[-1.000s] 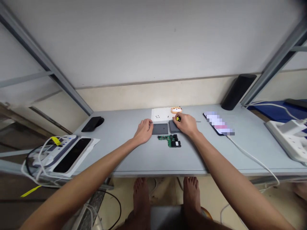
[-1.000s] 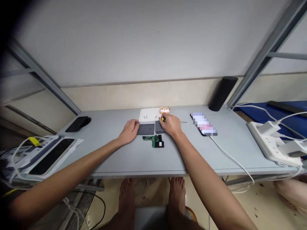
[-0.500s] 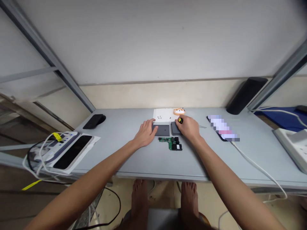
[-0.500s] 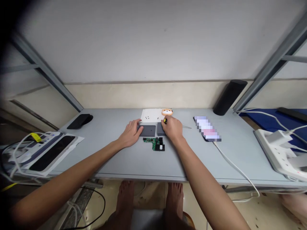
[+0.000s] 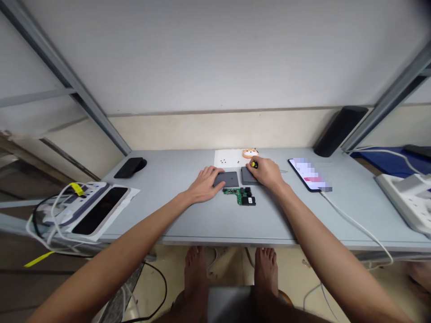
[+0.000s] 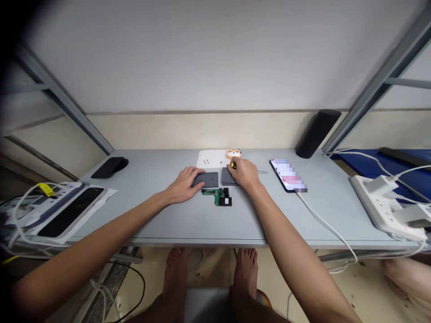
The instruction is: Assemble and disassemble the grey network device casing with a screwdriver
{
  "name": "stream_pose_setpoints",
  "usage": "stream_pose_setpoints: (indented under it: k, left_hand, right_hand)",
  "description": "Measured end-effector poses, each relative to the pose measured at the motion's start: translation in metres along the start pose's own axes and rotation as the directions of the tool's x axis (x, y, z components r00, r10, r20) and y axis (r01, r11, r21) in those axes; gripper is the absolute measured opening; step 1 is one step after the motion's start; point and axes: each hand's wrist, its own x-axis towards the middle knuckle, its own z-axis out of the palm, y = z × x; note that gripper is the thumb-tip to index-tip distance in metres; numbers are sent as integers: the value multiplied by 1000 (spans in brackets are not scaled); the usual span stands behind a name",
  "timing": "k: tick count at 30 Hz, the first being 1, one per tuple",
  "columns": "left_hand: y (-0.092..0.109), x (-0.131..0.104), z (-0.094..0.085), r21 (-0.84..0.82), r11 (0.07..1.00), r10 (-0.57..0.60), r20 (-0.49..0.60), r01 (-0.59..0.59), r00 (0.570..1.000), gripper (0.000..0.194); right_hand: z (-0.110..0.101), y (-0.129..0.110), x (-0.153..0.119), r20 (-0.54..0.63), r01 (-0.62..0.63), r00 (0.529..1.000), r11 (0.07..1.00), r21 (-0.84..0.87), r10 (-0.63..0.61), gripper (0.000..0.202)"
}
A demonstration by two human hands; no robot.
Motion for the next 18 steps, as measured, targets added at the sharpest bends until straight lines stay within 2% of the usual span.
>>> stream_pose_setpoints:
  k: [8,15,18]
  left_hand:
    - [-7,-1,0,-65,997,49,-8,-49,999,44]
    - [-8,0,0,-78,997,-31,-64,26,997,58]
    - [-6,-2,-2,-88,995,-51,-73,45,996,59]
  right_hand:
    - [1,1,-1,-28,49,998,999,20,-49,19]
    - [1,2,-3,-40,60,997,997,43,-58,20]
    - [-6,-5,-10,-112,115,988,991,70,-107,20]
